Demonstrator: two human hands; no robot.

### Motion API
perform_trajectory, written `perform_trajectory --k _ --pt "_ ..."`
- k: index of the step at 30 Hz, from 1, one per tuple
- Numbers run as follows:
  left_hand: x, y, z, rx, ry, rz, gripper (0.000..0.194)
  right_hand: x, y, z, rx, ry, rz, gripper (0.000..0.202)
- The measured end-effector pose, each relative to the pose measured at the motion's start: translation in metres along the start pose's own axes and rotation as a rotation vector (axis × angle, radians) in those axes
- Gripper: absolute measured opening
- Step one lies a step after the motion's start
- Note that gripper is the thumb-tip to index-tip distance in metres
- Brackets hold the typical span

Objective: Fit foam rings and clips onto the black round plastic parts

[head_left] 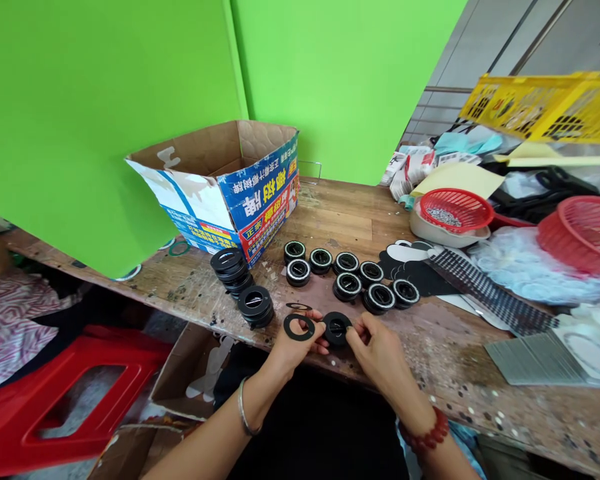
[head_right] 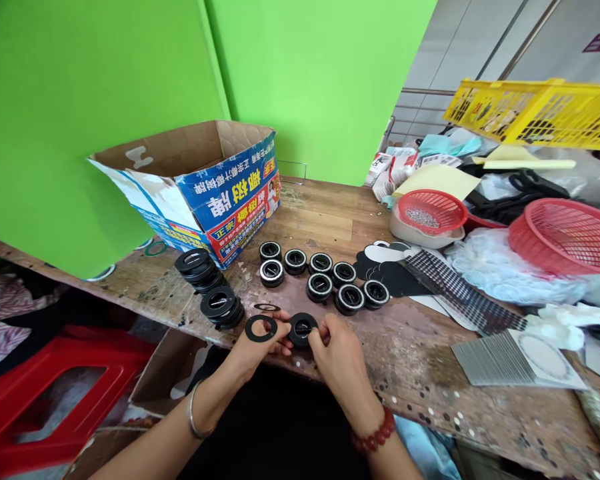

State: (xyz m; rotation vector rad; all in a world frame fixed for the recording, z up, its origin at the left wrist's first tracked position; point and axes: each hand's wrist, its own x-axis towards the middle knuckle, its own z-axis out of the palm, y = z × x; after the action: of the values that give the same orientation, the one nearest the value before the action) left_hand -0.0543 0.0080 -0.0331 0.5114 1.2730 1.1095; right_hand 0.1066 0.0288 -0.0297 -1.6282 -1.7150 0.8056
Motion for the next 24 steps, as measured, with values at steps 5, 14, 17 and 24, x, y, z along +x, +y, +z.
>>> perform_trajectory --k 5,14,17,24 --pt "0.005 0.006 0.004 0.06 -0.013 -0.021 0.024 0.015 0.008 -0.012 0.254 -0.328 0.217 0.031" --pt "0.026 0.009 0.018 0.163 -0.05 0.054 0.024 0.034 -0.004 0.006 0.541 -0.45 0.369 0.046" --pt "0.02 0.008 0.018 0.163 -0.054 0.089 0.03 0.034 -0.006 0.005 0.543 -0.439 0.347 0.05" --pt "-0.03 -0.011 -0.024 0.172 0.087 0.339 0.033 0.034 -0.031 -0.018 0.699 -0.477 0.333 0.056"
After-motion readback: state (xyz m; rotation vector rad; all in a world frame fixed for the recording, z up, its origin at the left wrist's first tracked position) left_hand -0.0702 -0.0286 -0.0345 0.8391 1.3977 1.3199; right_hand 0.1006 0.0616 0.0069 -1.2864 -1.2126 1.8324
